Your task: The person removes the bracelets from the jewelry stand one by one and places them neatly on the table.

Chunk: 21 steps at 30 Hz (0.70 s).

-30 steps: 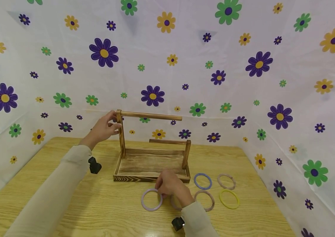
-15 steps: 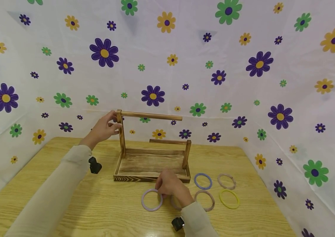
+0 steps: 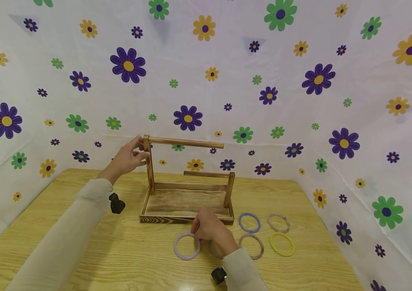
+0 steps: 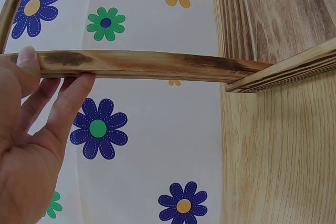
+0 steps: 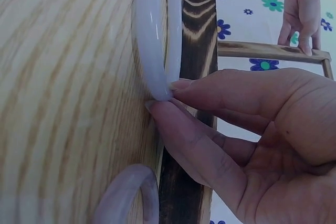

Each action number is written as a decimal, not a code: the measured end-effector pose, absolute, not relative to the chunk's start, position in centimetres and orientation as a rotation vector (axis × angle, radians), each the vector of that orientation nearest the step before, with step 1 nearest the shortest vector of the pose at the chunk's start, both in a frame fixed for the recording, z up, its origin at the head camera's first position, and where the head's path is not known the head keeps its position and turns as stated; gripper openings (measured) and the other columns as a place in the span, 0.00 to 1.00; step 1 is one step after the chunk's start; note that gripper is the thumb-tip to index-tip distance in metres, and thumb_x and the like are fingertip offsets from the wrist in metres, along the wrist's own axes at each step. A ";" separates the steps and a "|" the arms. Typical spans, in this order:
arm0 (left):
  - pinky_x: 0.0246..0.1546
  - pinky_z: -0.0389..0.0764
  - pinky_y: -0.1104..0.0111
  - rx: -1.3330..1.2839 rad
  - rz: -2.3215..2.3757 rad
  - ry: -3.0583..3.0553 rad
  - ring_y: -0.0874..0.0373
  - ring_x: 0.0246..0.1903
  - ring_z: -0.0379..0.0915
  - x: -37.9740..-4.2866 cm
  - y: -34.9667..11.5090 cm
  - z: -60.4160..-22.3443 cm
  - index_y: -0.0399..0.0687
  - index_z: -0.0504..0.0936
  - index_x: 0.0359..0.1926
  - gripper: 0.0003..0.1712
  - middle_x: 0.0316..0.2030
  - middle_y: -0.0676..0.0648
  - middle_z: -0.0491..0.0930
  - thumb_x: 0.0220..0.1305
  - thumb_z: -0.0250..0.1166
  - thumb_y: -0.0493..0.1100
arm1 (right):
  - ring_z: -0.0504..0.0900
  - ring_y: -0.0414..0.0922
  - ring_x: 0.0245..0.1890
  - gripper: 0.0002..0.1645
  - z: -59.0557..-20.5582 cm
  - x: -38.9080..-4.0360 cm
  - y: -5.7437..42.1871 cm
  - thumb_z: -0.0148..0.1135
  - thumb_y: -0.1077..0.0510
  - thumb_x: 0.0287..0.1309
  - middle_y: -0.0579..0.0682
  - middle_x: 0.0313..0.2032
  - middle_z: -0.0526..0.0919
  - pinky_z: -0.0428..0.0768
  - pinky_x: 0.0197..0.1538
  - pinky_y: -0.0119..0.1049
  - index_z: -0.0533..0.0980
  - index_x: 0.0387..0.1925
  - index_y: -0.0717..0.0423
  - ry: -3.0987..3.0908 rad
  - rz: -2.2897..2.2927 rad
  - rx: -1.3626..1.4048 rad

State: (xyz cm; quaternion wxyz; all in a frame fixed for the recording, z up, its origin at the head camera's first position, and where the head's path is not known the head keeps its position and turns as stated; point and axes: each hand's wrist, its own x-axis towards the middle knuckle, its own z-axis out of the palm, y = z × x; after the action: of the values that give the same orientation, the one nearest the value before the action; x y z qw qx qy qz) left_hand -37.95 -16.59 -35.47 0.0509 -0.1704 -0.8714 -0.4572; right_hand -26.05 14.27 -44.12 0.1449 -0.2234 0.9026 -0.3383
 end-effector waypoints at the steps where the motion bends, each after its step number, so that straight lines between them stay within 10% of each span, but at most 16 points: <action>1: 0.57 0.86 0.50 -0.516 -1.395 -2.654 0.39 0.50 0.82 -37.9 -16.6 -35.4 0.44 0.67 0.65 0.18 0.58 0.36 0.71 0.80 0.55 0.42 | 0.83 0.45 0.20 0.06 -44.2 -26.1 14.3 0.71 0.76 0.48 0.54 0.22 0.87 0.82 0.21 0.31 0.87 0.26 0.65 2.600 -0.975 -0.649; 21: 0.57 0.86 0.52 -0.515 -1.403 -2.649 0.40 0.51 0.81 -38.2 -16.7 -35.8 0.45 0.67 0.66 0.19 0.58 0.37 0.71 0.80 0.55 0.44 | 0.82 0.42 0.22 0.04 -44.3 -26.0 14.6 0.74 0.72 0.51 0.53 0.25 0.87 0.83 0.25 0.33 0.87 0.27 0.63 2.612 -0.943 -0.625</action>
State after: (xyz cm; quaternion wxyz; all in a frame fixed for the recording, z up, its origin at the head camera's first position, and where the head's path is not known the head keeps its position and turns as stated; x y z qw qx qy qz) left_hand -38.22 -16.67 -35.76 0.0498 -0.1690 -0.8699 -0.4607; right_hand -26.05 14.58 -44.26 0.1472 -0.2171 0.9077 -0.3276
